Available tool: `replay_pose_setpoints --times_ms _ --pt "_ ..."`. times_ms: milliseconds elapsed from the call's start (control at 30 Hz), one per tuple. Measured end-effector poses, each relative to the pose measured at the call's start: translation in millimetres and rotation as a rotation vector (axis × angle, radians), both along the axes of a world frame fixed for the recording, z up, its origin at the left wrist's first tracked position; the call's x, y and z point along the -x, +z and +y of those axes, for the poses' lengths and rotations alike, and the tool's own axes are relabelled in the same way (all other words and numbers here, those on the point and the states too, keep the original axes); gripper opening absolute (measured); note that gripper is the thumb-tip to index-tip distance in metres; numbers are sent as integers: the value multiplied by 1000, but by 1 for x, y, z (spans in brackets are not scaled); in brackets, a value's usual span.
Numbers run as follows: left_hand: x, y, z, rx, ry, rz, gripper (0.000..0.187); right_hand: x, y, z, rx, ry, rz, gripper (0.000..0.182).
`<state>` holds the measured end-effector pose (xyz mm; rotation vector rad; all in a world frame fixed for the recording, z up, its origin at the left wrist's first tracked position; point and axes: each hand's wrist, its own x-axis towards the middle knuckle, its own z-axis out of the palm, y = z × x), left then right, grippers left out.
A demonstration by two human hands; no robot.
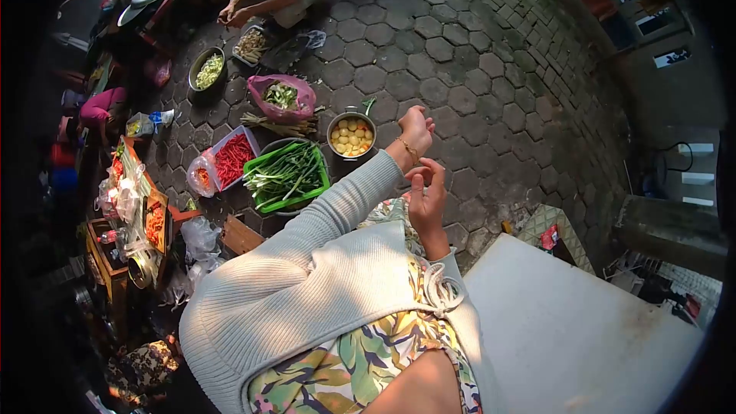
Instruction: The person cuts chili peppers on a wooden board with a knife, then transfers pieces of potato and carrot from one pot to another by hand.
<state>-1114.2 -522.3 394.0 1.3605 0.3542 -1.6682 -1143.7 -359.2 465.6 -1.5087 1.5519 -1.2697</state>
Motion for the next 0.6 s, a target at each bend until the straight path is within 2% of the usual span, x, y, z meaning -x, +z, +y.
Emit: replay_pose_setpoints --times_ms 67,100,133,200,267,300,333,400,467,533,600 --pt "24 0 -26 22 22 -18 33 20 -7 -27 88 117 -36 33" --pt "36 -6 -42 -22 47 -24 27 32 -5 -40 -30 154 -85 38" --pt "47 -10 -56 -69 82 -27 22 46 -5 -55 -28 178 -83 38" --pt "65 -23 -92 -83 129 -22 23 70 -3 -100 179 195 87 40" --pt "72 -25 -114 -115 174 -28 25 84 5 -136 183 244 76 41" --pt "72 -21 -129 -124 223 -10 26 90 8 -152 220 341 156 42" --pt "69 -20 -143 -141 273 6 27 92 10 -167 250 439 233 43" --pt "50 -36 -165 -111 347 30 28 88 12 -194 289 541 224 44" --pt "26 -41 -184 -208 490 64 26 84 6 -218 88 704 53 45" --pt "6 -53 -203 -229 613 41 17 80 1 -253 107 786 37 46" --pt "-5 -39 -222 -257 586 51 14 71 -4 -293 92 823 98 48"
